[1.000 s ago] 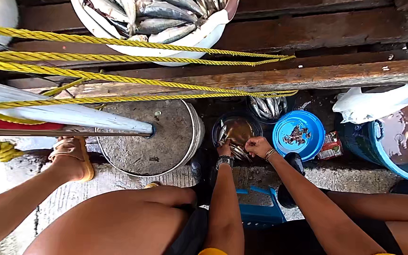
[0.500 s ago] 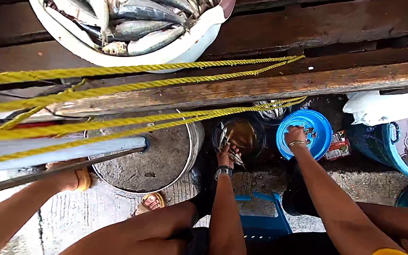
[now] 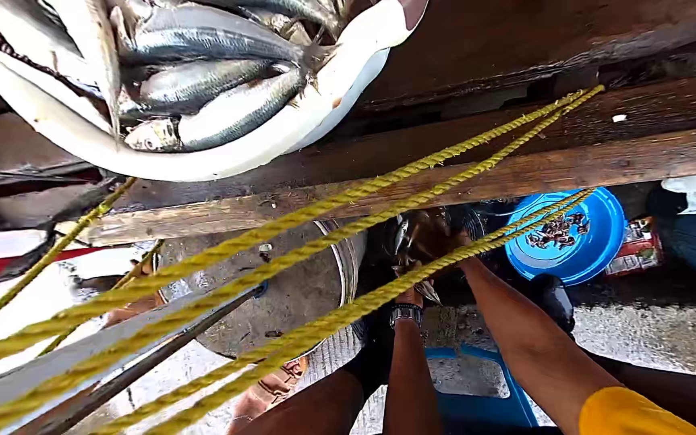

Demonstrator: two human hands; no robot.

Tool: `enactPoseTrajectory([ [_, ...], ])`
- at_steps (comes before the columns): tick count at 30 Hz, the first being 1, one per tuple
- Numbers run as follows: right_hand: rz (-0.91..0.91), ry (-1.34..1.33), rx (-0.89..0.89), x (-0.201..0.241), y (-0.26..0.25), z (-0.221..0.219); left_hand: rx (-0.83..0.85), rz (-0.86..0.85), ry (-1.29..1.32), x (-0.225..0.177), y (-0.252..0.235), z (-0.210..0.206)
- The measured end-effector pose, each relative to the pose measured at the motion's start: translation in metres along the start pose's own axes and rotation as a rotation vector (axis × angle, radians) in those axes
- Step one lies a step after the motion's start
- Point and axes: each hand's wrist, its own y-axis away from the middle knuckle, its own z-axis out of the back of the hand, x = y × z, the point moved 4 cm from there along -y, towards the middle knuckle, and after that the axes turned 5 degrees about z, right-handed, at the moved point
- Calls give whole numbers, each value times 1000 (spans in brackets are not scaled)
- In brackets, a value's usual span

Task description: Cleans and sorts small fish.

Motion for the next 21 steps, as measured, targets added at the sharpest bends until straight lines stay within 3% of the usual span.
enactPoseTrajectory([
  [3, -68, -370, 34, -8, -6, -6, -5, 0, 4, 2, -1, -3],
  [10, -128, -700, 123, -20, 5, -7, -68, -18, -45, 1, 0, -4],
  [17, 111, -337, 187, -17, 53, 37, -83, -127, -99, -3, 2, -16],
  [21, 406, 189, 154, 0, 94, 44, -8, -181, -108, -12, 7, -31],
])
